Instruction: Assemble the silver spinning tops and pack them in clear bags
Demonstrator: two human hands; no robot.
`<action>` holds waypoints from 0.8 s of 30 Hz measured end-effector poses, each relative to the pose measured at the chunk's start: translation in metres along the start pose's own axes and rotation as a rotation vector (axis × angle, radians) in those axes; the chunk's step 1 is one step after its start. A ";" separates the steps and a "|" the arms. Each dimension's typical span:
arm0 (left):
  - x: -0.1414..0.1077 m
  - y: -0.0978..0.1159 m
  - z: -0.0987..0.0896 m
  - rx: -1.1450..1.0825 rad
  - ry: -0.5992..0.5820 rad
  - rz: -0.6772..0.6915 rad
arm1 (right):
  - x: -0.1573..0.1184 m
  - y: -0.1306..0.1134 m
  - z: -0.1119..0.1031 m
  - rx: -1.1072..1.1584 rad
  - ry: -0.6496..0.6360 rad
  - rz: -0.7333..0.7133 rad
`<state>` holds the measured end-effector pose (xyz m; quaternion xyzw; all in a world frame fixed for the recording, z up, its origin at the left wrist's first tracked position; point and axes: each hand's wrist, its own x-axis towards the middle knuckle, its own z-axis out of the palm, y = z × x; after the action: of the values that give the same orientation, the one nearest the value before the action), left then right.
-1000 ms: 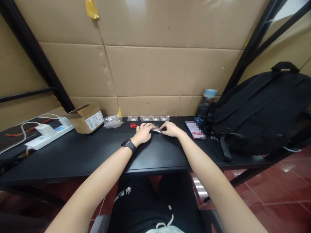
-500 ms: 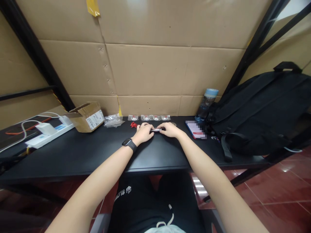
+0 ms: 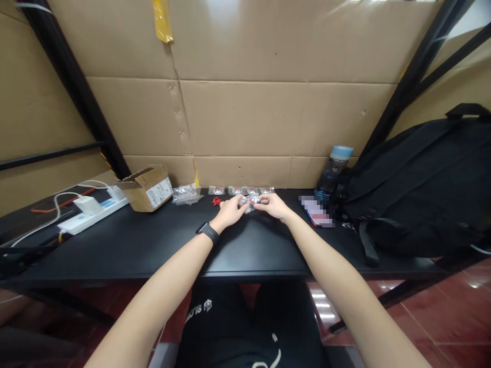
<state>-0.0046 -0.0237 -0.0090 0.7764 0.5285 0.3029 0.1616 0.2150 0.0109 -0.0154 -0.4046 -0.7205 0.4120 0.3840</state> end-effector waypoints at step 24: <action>-0.003 -0.004 -0.012 0.324 -0.293 0.229 | 0.079 0.030 -0.103 -0.781 0.629 0.781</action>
<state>-0.0162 -0.0254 -0.0030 0.8827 0.4496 0.1147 0.0748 0.2848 0.1212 0.0128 -0.8494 -0.4700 0.0899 0.2227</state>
